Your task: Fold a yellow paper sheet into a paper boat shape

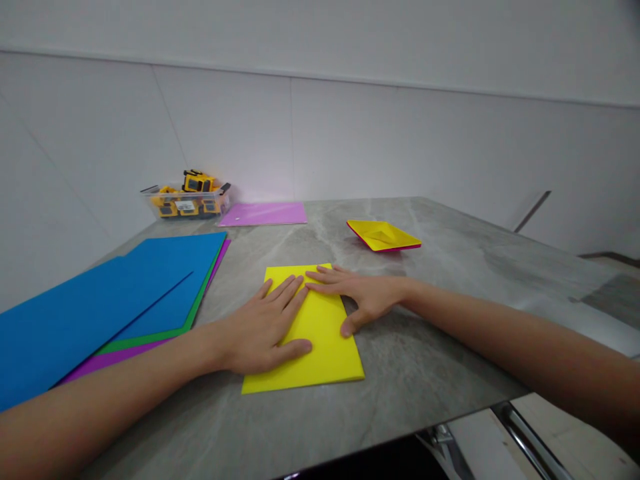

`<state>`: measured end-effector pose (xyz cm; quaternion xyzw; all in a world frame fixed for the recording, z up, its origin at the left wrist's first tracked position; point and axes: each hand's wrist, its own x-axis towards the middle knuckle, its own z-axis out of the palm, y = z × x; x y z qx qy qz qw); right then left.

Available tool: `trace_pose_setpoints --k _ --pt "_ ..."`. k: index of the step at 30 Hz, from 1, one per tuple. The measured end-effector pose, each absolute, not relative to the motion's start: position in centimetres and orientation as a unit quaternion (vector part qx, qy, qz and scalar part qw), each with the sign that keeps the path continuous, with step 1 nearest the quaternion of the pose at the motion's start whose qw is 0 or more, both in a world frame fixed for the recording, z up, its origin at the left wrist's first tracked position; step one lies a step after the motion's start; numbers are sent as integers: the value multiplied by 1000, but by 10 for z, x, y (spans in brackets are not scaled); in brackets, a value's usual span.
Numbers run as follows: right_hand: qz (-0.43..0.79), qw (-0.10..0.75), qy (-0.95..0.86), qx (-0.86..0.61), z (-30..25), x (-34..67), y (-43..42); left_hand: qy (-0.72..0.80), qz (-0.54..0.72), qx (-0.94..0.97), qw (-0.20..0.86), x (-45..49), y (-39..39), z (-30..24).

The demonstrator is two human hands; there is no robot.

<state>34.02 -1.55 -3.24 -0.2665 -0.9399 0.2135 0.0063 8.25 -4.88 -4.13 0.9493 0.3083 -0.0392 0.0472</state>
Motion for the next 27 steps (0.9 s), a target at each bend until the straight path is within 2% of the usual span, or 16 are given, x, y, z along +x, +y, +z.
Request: trace_pose_setpoints --k 7,17,27 --pt "240 -13 -923 -301 -24 336 -34 309 -36 949 44 83 -49 -41" --pt "210 -72 -927 -304 -19 325 -57 306 -36 951 26 82 -48 -45" --pt "257 -34 -899 -354 -18 332 -57 309 -46 949 43 83 -50 -40"
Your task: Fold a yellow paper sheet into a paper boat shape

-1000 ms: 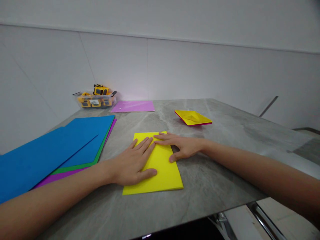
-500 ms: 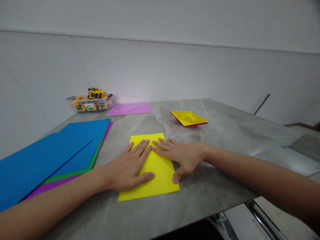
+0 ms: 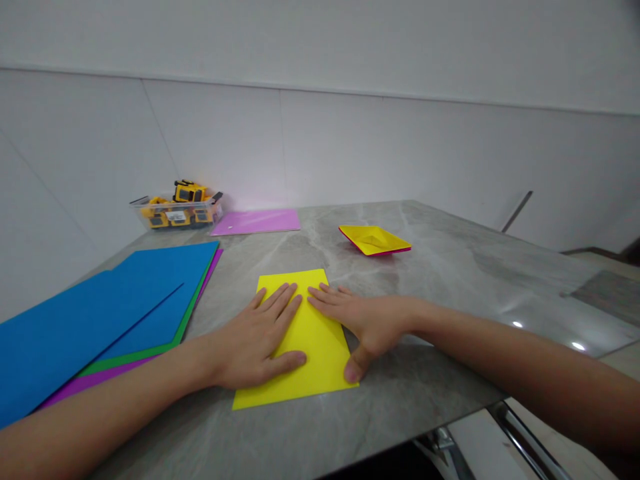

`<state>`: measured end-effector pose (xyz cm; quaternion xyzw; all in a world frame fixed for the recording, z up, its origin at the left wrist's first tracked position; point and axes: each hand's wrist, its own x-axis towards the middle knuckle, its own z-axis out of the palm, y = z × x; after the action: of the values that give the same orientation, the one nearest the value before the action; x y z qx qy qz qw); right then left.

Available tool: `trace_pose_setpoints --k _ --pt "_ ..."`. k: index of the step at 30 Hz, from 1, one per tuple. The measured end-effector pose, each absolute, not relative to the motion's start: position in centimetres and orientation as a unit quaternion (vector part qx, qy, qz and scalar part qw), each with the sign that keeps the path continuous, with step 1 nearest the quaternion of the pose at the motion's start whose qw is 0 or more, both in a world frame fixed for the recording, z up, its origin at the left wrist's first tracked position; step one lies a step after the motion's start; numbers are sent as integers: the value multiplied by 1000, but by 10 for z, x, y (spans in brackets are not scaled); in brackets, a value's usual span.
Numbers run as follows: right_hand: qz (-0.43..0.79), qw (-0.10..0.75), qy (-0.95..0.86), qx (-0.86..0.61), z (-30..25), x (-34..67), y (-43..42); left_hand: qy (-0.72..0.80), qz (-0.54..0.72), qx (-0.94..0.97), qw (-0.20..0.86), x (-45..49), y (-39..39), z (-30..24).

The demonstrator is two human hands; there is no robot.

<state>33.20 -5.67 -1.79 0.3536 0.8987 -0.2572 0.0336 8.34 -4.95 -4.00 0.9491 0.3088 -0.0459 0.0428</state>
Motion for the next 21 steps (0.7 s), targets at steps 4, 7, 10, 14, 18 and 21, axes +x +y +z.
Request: trace_pose_setpoints --k 4,7,10,14,18,21 --pt "-268 25 870 414 -22 335 -50 306 -50 950 45 80 -48 -41" --pt "-259 24 843 471 -24 334 -46 291 -54 954 59 81 -50 -35" --pt "-239 17 805 542 -26 335 -38 262 -60 960 79 84 -51 -29" --pt "-227 -5 785 576 -33 332 -17 236 -54 965 96 87 -52 -25" --pt "-182 -25 751 635 -43 325 9 234 -54 966 97 86 -52 -25" --pt "-169 -33 746 643 -47 325 27 234 -52 966 97 85 -52 -25"
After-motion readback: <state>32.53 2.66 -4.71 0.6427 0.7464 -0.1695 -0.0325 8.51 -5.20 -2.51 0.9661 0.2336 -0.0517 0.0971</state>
